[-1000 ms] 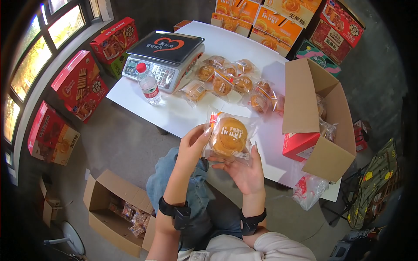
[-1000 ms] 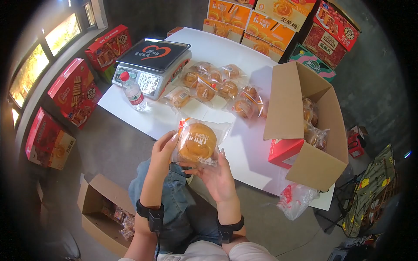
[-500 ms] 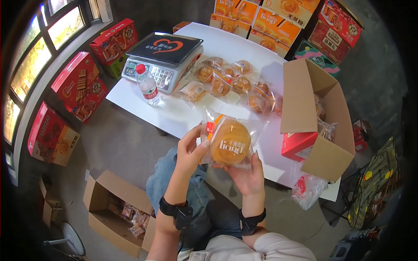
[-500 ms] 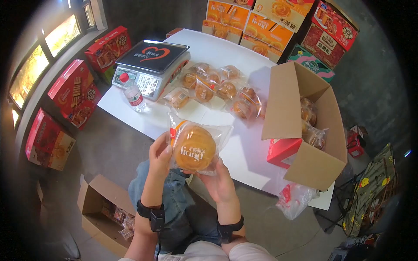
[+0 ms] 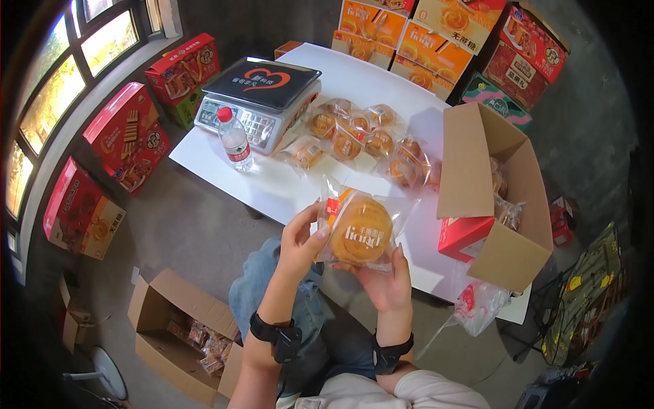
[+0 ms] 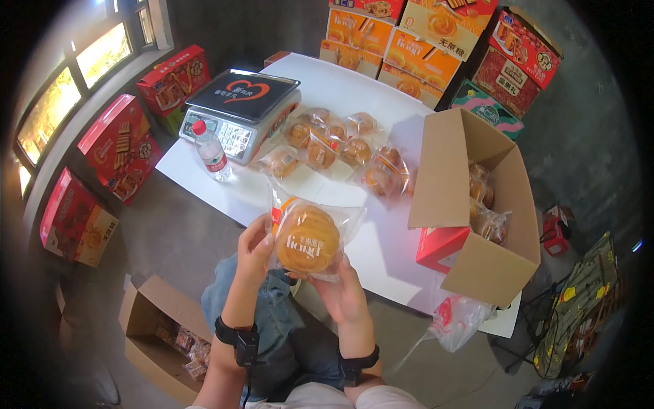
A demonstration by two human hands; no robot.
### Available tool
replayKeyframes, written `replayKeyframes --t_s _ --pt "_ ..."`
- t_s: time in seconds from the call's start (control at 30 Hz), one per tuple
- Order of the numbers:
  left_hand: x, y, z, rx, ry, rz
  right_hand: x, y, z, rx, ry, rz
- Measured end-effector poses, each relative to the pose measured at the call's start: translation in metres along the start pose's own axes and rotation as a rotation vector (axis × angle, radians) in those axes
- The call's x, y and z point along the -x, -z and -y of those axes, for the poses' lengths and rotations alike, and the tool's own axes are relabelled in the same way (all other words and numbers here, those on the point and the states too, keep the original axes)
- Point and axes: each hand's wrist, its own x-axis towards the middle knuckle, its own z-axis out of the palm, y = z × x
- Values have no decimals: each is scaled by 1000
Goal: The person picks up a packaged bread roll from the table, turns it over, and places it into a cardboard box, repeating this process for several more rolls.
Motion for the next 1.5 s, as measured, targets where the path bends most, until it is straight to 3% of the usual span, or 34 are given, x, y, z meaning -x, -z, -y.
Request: replayKeyframes --t_s 1.5 --pt "2 -1 -1 32 -6 39 7 -6 2 -3 9 -17"
